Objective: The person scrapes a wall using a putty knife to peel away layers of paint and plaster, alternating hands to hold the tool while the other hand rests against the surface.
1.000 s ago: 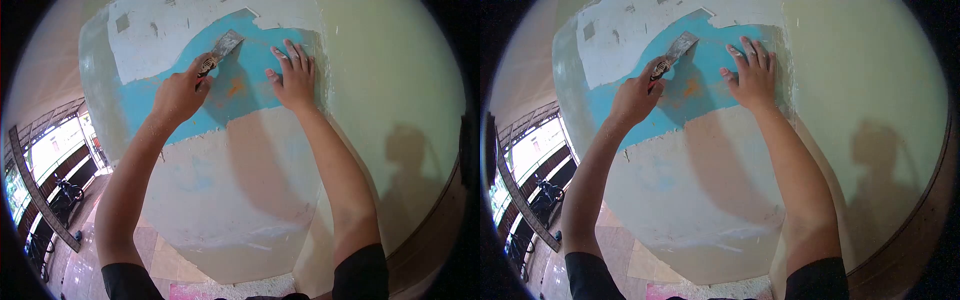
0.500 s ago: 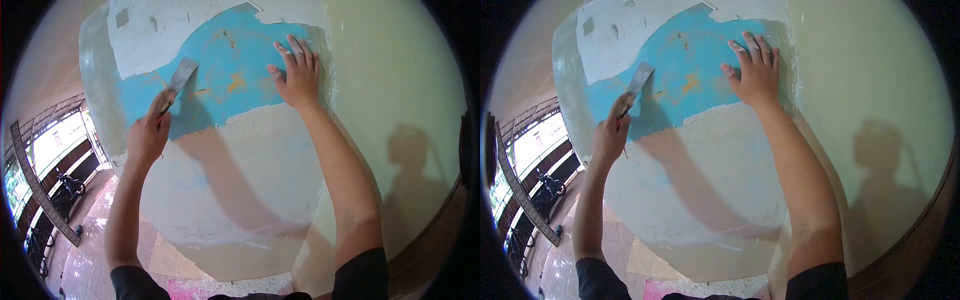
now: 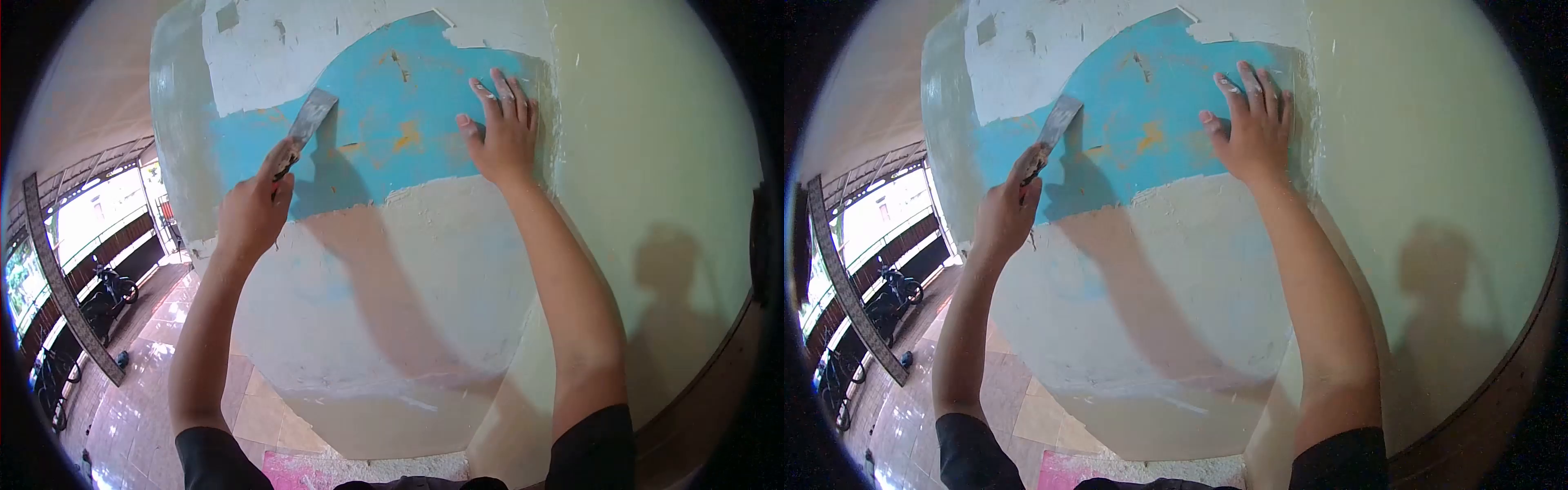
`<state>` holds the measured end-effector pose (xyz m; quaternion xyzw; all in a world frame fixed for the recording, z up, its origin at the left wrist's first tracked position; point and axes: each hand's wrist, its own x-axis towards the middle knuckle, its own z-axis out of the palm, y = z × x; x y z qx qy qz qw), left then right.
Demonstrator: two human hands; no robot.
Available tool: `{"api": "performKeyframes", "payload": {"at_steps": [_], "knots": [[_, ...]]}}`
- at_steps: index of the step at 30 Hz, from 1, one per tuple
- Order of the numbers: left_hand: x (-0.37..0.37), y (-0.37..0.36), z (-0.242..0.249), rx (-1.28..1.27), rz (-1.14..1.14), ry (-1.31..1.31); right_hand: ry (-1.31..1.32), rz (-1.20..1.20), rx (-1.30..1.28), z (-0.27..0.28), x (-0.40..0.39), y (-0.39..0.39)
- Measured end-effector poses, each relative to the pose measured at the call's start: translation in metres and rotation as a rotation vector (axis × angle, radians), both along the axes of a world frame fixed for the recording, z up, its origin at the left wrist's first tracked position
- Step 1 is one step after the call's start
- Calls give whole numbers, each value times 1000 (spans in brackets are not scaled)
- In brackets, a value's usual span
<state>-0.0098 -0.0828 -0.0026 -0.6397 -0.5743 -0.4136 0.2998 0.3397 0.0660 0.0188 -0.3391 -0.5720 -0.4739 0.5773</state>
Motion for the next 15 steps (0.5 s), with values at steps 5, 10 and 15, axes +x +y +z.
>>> {"api": "performKeyframes", "payload": {"at_steps": [5,10,15], "knots": [[35,3,36,-29,77,113,7,17,-15,0,0,0],[67,13,69,-1,93,177,8,19,-16,-1,0,-1],[97,22,97,45,102,253,7,56,9,-1,0,0]]}}
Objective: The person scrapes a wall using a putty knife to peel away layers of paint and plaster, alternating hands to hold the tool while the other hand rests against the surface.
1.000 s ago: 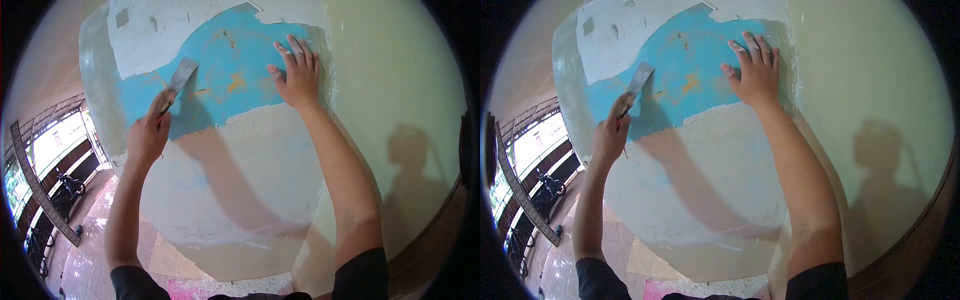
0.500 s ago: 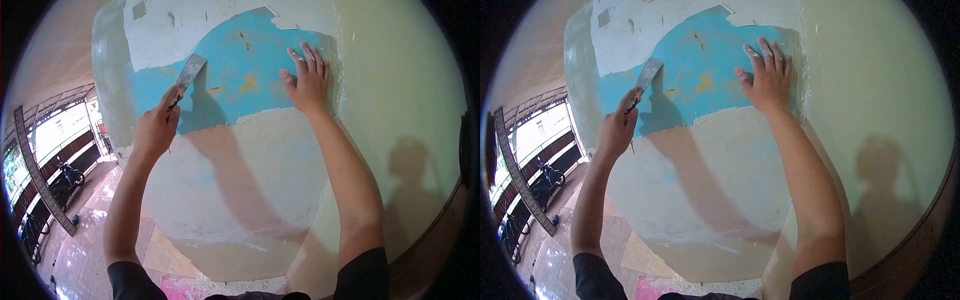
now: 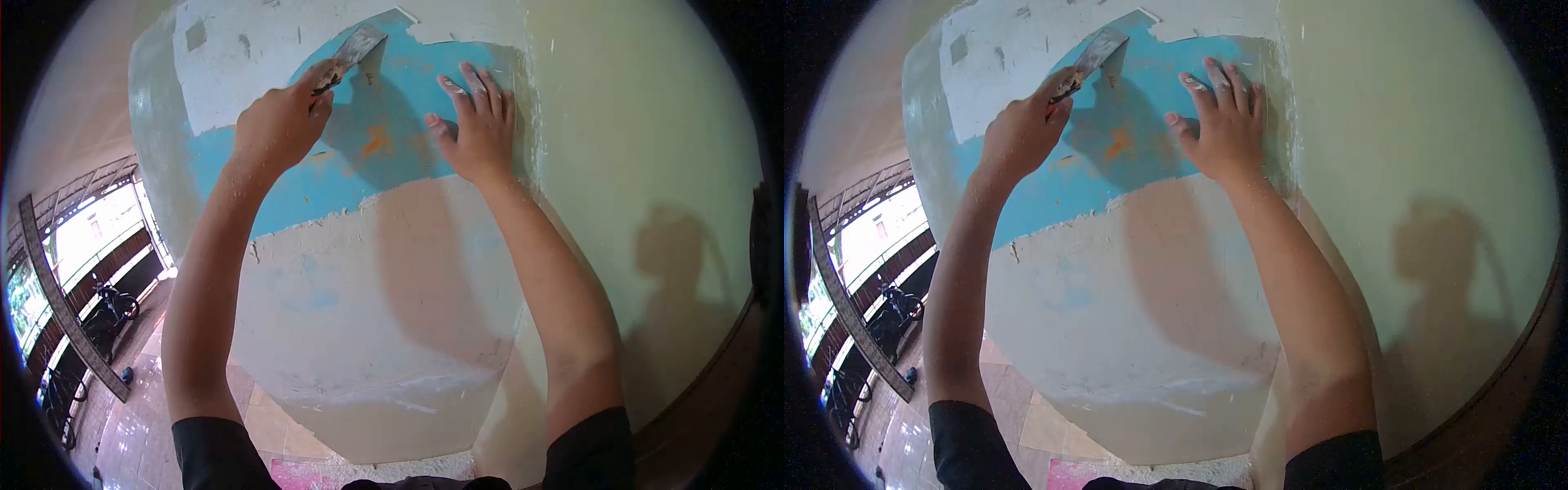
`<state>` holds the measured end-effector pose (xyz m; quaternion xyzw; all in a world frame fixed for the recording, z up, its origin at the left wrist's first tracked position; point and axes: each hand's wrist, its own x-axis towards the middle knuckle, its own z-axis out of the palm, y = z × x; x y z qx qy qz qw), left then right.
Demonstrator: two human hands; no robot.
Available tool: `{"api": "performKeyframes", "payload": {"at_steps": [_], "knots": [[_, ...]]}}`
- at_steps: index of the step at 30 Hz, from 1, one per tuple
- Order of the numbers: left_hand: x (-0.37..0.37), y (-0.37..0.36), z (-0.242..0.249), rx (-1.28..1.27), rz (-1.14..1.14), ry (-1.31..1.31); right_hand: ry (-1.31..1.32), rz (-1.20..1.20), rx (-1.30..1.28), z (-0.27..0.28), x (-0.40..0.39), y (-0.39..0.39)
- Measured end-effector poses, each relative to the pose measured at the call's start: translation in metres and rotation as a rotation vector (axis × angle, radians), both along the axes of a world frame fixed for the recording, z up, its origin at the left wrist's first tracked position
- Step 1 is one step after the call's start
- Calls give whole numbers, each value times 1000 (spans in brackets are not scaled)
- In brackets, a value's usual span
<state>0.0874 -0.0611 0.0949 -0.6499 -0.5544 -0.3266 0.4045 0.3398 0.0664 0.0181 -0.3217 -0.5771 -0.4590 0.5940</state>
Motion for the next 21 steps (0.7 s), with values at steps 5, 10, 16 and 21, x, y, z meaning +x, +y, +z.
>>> {"api": "performKeyframes", "payload": {"at_steps": [5,10,16,21], "knots": [[21,8,10,23,-3,7,-5,17,24,1,0,-2],[27,11,3,67,-30,10,-9,52,12,1,1,-3],[33,12,-16,-5,-5,25,-3,62,10,1,2,-1],[38,11,-13,-9,-39,1,1,71,18,-1,2,0]]}}
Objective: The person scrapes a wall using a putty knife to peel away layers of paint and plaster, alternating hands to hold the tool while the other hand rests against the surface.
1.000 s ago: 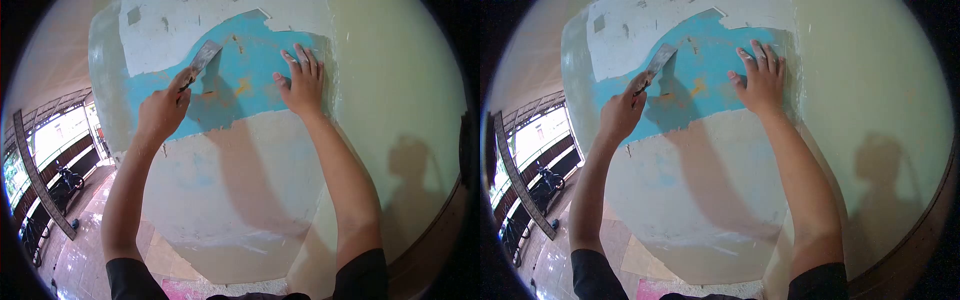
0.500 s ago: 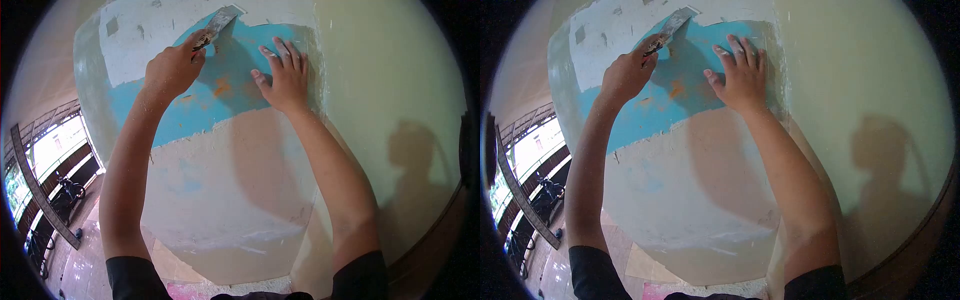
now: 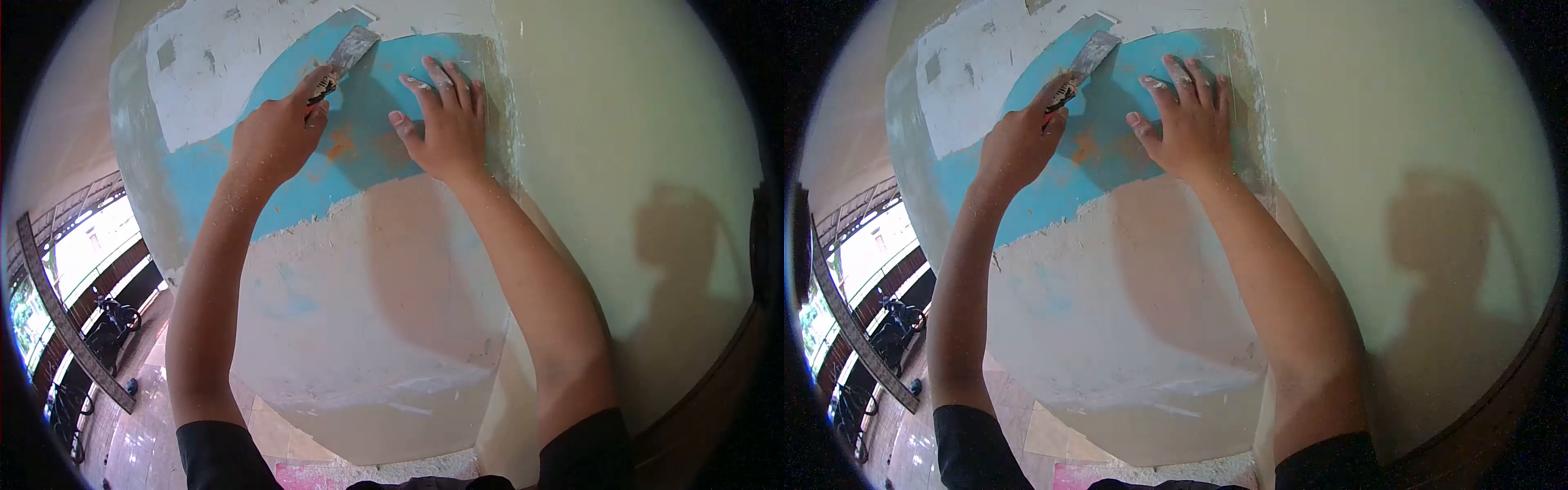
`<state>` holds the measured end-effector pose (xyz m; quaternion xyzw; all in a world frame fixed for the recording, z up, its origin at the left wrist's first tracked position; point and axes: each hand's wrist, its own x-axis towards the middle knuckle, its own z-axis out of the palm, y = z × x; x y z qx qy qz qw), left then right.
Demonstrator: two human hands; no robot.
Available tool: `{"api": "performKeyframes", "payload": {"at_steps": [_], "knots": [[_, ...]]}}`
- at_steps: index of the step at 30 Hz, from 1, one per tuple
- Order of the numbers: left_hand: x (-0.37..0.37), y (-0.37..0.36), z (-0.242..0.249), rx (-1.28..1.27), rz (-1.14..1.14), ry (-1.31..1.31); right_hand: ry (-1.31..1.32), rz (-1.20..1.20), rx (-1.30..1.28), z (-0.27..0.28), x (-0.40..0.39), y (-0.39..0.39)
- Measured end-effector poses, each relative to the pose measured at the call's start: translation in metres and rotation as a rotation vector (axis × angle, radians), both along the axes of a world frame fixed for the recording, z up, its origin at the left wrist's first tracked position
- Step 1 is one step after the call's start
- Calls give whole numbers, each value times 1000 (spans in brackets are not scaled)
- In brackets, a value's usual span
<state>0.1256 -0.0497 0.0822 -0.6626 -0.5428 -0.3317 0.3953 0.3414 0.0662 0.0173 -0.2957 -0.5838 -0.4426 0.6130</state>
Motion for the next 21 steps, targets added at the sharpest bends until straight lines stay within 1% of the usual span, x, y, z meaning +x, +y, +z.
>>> {"api": "performKeyframes", "payload": {"at_steps": [10,14,21], "knots": [[4,-2,10,37,69,71,10,35,-10,0,-1,-2],[9,-11,18,-13,60,46,3,16,-13,0,-2,-2],[9,-12,30,-6,90,124,2,-1,-13,0,-2,0]]}}
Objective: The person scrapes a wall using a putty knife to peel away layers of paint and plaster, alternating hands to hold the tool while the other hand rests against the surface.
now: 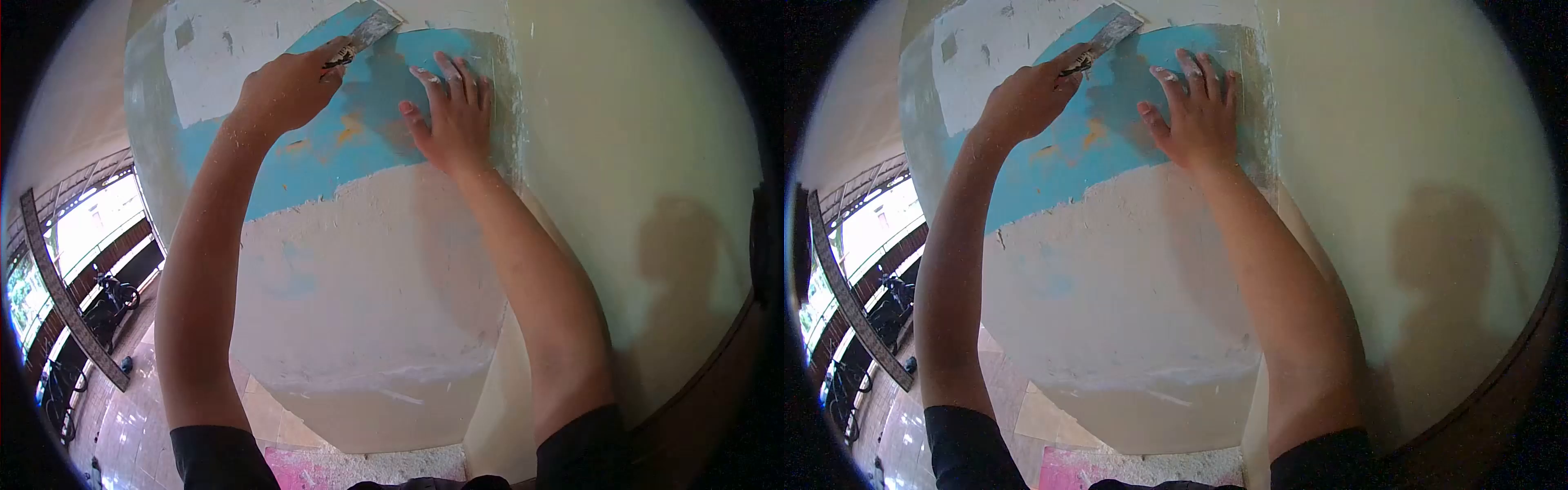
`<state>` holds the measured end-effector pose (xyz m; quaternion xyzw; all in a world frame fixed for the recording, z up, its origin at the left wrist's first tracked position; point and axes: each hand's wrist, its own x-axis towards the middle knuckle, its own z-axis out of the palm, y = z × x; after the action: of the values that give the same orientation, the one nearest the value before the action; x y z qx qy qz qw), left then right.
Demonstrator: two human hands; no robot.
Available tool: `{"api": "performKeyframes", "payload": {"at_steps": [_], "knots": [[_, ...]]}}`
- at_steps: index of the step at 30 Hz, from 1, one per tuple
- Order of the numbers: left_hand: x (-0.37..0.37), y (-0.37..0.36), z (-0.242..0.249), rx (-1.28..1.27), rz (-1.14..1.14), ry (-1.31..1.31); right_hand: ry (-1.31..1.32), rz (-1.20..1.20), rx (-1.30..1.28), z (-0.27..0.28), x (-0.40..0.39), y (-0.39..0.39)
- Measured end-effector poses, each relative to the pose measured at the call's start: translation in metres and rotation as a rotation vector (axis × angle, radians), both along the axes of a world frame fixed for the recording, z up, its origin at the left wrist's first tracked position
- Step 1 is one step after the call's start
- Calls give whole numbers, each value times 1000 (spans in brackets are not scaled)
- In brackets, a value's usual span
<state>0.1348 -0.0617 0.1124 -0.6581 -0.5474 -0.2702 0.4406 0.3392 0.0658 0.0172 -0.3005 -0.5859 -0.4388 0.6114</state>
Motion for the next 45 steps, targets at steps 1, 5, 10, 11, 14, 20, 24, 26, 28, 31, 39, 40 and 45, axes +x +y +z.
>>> {"api": "performKeyframes", "payload": {"at_steps": [1,5,10,11,14,20,24,26,28,31,39,40,45], "knots": [[1,-2,1,-11,-1,-1,-3,-1,7,0,0,1],[-1,2,3,-7,-7,-17,-2,-25,15,0,0,1],[-4,-6,-9,-13,-5,18,3,-11,15,0,0,1],[-4,-7,-13,-11,-5,20,3,-13,5,0,0,1],[-2,-14,-23,-62,19,-9,2,1,11,-1,0,2],[13,-13,-17,-65,31,-39,21,-1,4,-1,-1,2],[17,-10,-12,-70,23,-35,22,2,4,-1,-1,0],[17,-8,-11,-43,3,-41,20,-5,-18,-1,-1,-1],[17,-5,-8,-46,-11,-41,14,-4,-14,-1,0,-3],[14,-1,-8,-22,-28,-17,10,3,-6,-1,-1,-2],[16,-2,-3,-29,-44,3,9,-32,16,0,0,2],[17,-1,-3,-35,-39,-17,7,-9,12,0,1,2],[7,-13,-12,-21,-42,-28,4,20,9,-1,4,1]]}}
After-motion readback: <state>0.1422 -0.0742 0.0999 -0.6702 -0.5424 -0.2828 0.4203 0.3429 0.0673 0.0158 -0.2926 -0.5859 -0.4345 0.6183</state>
